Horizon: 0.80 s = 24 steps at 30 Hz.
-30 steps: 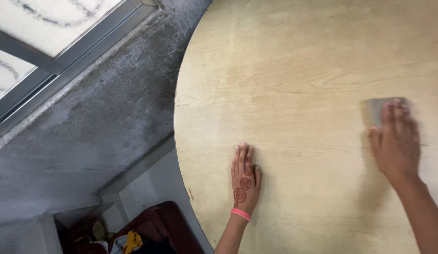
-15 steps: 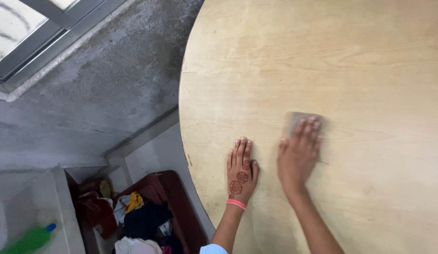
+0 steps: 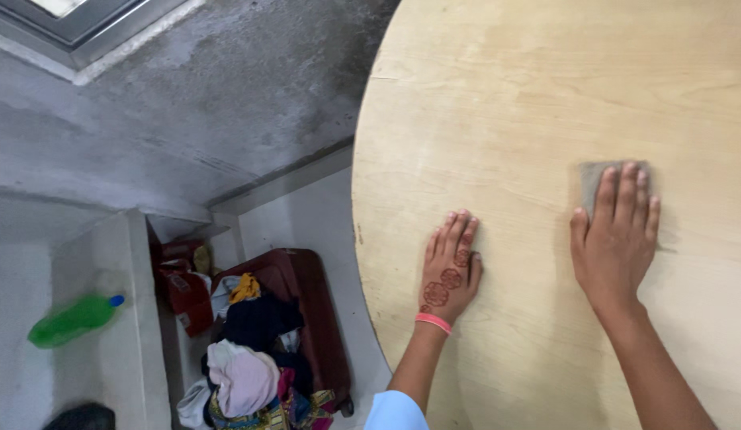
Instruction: The person sands the surface of a large round wooden table using a sanding block. They move the block in circular and back-and-forth motions across the tabletop while occasionally repositioning a spray bottle on the surface.
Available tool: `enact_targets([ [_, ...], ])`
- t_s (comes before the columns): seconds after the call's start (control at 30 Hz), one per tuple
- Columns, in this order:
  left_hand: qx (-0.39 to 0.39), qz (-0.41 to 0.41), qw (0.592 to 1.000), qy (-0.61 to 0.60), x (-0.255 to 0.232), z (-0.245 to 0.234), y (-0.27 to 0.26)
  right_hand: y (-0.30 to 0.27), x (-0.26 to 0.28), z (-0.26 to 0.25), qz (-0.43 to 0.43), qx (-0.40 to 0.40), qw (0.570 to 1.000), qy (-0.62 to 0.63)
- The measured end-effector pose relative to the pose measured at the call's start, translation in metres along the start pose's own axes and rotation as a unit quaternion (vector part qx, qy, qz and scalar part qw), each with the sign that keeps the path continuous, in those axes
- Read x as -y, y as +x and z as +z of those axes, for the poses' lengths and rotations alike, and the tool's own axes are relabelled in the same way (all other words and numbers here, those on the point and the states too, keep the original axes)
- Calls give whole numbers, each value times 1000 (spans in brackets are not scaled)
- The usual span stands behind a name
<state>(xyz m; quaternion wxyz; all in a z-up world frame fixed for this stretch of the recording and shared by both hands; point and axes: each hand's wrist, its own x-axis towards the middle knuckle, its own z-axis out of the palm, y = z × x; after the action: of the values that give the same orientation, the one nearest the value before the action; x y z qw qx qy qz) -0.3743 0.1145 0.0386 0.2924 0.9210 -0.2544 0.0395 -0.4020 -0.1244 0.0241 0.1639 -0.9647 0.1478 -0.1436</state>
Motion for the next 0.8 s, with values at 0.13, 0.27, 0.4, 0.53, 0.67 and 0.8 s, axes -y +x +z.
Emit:
enact_targets([
  [0.13, -45, -27, 998, -32, 4, 3, -5, 53, 48, 37, -32, -15, 999, 37],
  [0.27, -173, -179, 964, -97, 14, -1, -15, 81, 115, 72, -100, 14, 993, 54],
  [0.4, -234, -311, 911, -141, 26, -9, -34, 73, 165, 91, -182, 55, 980, 66],
  [0.53, -245, -328, 903, -132, 40, -22, -56, 37, 191, 95, -317, 76, 945, 38],
  [0.67, -211, -304, 921, -121, 44, -33, -71, -32, 183, 72, -425, 135, 890, 94],
  [0.8, -202, -313, 923, -96, 42, -35, -68, -28, 157, 48, -471, 138, 863, 120],
])
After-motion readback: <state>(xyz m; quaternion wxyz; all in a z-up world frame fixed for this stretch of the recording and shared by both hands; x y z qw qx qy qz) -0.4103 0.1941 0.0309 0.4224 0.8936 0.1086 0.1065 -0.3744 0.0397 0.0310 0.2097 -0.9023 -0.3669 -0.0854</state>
